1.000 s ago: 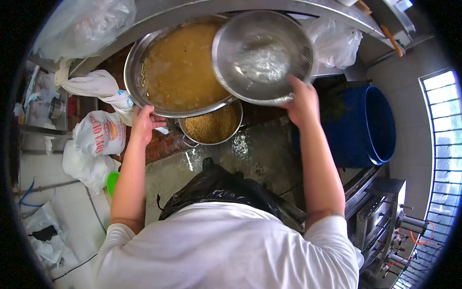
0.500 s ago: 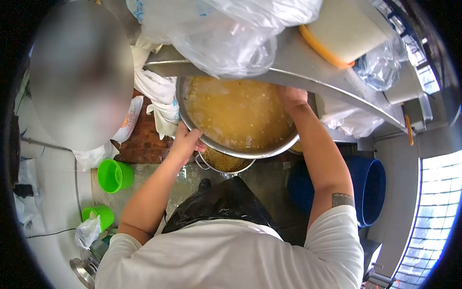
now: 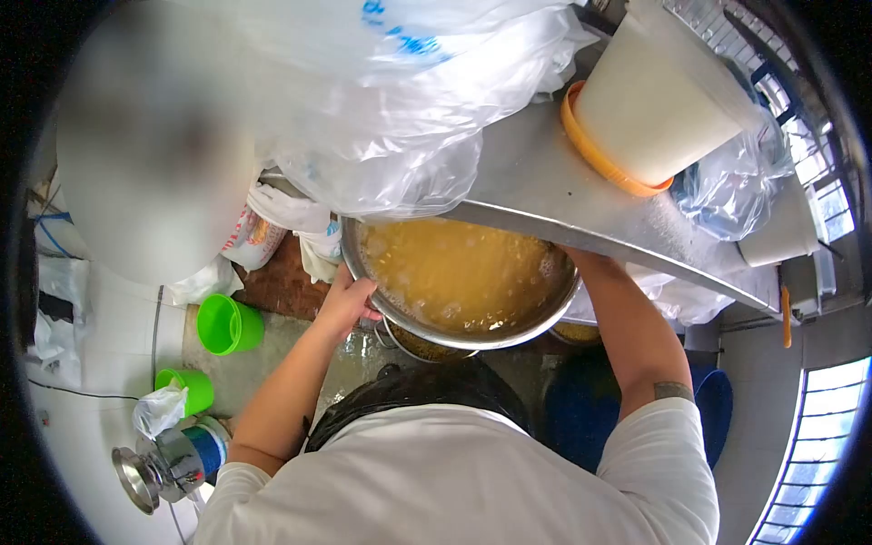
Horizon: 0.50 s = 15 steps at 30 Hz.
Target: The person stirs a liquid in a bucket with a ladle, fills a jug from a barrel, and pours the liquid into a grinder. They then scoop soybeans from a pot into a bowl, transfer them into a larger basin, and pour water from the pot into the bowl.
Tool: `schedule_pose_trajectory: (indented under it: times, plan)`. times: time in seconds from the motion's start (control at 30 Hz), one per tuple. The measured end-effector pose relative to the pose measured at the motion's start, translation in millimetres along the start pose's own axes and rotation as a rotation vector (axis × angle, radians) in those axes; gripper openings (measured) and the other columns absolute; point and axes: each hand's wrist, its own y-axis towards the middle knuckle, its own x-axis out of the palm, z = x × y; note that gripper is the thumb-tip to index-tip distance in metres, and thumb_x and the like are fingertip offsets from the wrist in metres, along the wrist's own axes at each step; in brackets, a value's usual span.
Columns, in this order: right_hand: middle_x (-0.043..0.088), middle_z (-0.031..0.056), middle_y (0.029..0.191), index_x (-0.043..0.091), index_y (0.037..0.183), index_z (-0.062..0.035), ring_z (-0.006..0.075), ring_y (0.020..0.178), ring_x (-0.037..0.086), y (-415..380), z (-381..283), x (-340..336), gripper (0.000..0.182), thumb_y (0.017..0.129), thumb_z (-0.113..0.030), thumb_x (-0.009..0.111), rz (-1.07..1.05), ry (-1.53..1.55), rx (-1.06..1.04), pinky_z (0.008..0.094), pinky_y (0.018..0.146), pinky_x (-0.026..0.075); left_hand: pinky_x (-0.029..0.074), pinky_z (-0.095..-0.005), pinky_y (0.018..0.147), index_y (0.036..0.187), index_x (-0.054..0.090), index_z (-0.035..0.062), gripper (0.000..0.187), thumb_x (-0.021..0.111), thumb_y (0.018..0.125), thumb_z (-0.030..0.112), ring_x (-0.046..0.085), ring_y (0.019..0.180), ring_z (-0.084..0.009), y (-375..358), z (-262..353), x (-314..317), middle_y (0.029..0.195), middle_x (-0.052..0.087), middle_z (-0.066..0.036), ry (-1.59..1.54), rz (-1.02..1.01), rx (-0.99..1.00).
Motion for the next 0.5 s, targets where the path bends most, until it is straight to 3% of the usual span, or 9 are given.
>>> schedule_pose_trajectory:
  times: [0.17,0.27,0.3,0.37,0.4,0.43,0.47,0.5]
  plan:
    - [0.072,0.0243,0.11,0.069,0.121,0.0007,0.0385,0.112,0.067,-15.2,15.7,13.7,0.034,0.098,-0.018,0.054,-0.506,-0.118,-0.016,0.0487,0.098,0.051,0.062,-0.0373,0.06,0.151,0.031,0.009,0.063,0.056,0.093,0.013,0.069,0.09,-0.0234,2.7,-9.9,2.1,0.125,0.062,-0.015,0.012,0.051,0.021]
    - [0.072,0.0255,0.109,0.069,0.121,0.0024,0.0398,0.111,0.067,-34.9,-9.6,0.2,0.034,0.097,-0.017,0.054,-0.504,0.21,0.11,0.0487,0.098,0.05,0.059,-0.0317,0.058,0.145,0.034,0.0065,0.056,0.057,0.095,0.02,0.068,0.088,-0.0183,-0.5,-11.4,6.4,0.115,0.065,-0.013,-0.018,0.082,0.077]
    - [0.071,0.0257,0.104,0.066,0.124,0.004,0.0384,0.11,0.068,-36.7,-17.9,1.1,0.035,0.097,-0.014,0.054,-0.567,-0.164,-0.157,0.0464,0.098,0.051,0.059,-0.0317,0.058,0.145,0.034,0.0065,0.056,0.057,0.095,0.02,0.068,0.088,-0.0183,-1.3,-12.3,8.9,0.115,0.065,-0.013,-0.019,0.086,0.078]
    - [0.071,0.0258,0.1,0.063,0.128,0.0056,0.0369,0.109,0.068,-42.6,-31.6,2.8,0.037,0.097,-0.011,0.053,-0.611,-0.533,-0.417,0.0442,0.097,0.051,0.059,-0.0381,0.07,0.14,0.04,0.0032,0.048,0.055,0.098,0.021,0.069,0.094,-0.0249,-2.6,-14.0,13.8,0.115,0.065,-0.017,-0.008,0.135,0.094]
    - [0.07,0.0241,0.099,0.058,0.134,0.0063,0.035,0.105,0.069,-44.5,-54.0,-20.4,0.042,0.095,-0.008,0.054,-0.603,0.043,0.009,0.0431,0.09,0.054,0.059,-0.0381,0.07,0.14,0.04,0.0032,0.048,0.055,0.098,0.021,0.069,0.094,-0.0249,5.4,-25.5,12.7,0.115,0.065,-0.017,-0.004,0.136,0.095]
    - [0.069,0.0225,0.098,0.053,0.139,0.007,0.033,0.101,0.07,-45.6,-65.8,-33.6,0.048,0.093,-0.006,0.056,-0.543,0.618,0.434,0.0421,0.082,0.057,0.056,-0.0412,0.078,0.136,0.044,0.0002,0.043,0.053,0.101,0.022,0.068,0.098,-0.0296,19.4,-45.2,9.8,0.114,0.065,-0.02,0.176,0.241,0.341]
    - [0.069,0.0225,0.098,0.053,0.139,0.007,0.033,0.101,0.07,-44.5,-62.3,-15.0,0.048,0.093,-0.006,0.056,-0.541,0.625,0.435,0.0421,0.082,0.057,0.053,-0.0443,0.087,0.133,0.047,-0.0028,0.04,0.052,0.103,0.024,0.067,0.101,-0.0342,26.1,-55.7,7.4,0.113,0.065,-0.022,0.356,0.343,0.586]
    - [0.068,0.0221,0.1,0.049,0.144,0.0043,0.0316,0.095,0.071,-40.9,-54.3,24.9,0.053,0.092,-0.004,0.056,-0.593,0.242,0.139,0.0422,0.073,0.058,0.053,-0.0443,0.087,0.133,0.047,-0.0028,0.04,0.052,0.103,0.024,0.067,0.101,-0.0342,21.9,-51.3,10.6,0.113,0.065,-0.022,0.361,0.343,0.589]
